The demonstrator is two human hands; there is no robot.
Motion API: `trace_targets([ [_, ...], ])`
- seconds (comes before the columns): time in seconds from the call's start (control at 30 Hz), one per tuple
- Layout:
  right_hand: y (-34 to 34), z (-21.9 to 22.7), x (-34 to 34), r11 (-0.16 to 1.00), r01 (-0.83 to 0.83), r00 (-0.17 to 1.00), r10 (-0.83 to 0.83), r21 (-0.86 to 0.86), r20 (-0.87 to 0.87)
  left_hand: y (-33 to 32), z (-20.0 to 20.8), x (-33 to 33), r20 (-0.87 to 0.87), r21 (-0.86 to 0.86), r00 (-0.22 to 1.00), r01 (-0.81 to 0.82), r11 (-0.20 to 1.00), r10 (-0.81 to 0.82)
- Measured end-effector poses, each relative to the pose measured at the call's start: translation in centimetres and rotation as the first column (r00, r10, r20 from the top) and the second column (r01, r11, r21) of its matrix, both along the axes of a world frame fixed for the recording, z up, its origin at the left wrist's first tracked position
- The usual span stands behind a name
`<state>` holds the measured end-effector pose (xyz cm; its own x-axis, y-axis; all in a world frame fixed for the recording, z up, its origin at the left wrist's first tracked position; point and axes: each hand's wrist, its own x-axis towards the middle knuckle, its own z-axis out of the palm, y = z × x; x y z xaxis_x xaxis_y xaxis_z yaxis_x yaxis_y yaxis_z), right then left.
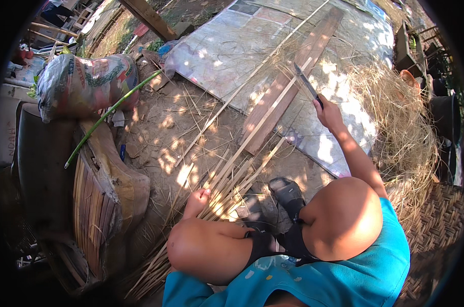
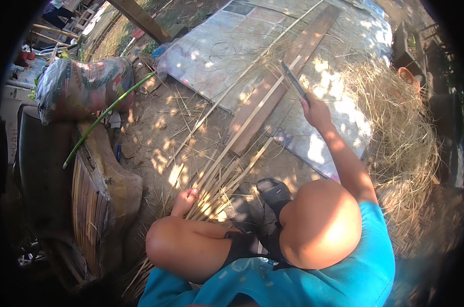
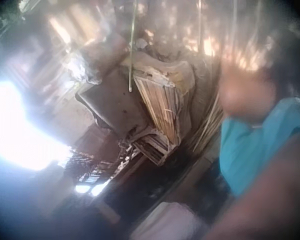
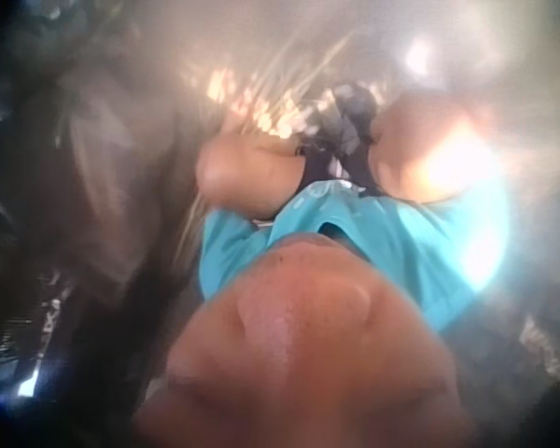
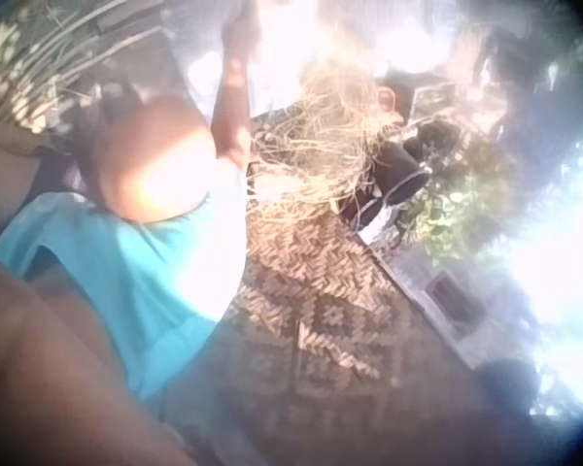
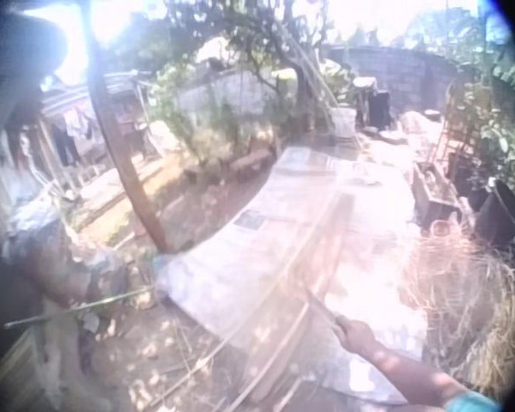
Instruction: The person sits on the ground and uses a knife to split long bamboo strips into thinner pieces. They repeatedly scrape the strips against a wooden board, gather the processed pieces, and bundle them together.
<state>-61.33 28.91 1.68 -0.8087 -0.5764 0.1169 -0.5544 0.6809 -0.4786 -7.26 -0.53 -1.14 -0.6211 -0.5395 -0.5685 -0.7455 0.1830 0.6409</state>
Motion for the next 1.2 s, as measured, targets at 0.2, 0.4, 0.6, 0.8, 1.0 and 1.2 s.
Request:
trace_targets([
  [0.2,-1.2,-2.0,15.0,0.915,-0.402,0.89,0.384,0.025,0.247,3.6,0.1,-11.5,-0.081,-0.325,0.942,0.285,0.902,-0.327],
  [0.4,-1.1,-1.5,3.9,0.96,-0.207,0.978,0.203,0.19,0.045,3.1,-1.4,-6.8,0.013,-0.428,0.935,0.326,0.843,-0.355],
  [0.6,-0.8,0.2,-1.4,0.991,0.082,0.995,-0.088,0.101,0.056,2.3,-4.2,-4.6,-0.044,-0.254,0.964,0.243,0.936,-0.263],
  [0.8,-3.7,0.8,16.7,0.819,-0.574,0.779,0.534,0.029,0.328,2.5,0.6,-9.5,-0.041,-0.179,0.958,0.272,0.946,-0.283],
  [1.0,-2.4,-0.2,11.8,0.916,-0.401,0.895,0.392,0.001,0.213,2.6,0.2,-7.9,-0.042,-0.05,0.963,0.264,0.963,-0.266],
  [1.2,1.1,-1.6,-0.6,0.99,0.037,0.999,-0.04,0.139,0.021,2.2,1.4,0.5,0.188,0.036,0.972,0.14,0.99,-0.144],
])
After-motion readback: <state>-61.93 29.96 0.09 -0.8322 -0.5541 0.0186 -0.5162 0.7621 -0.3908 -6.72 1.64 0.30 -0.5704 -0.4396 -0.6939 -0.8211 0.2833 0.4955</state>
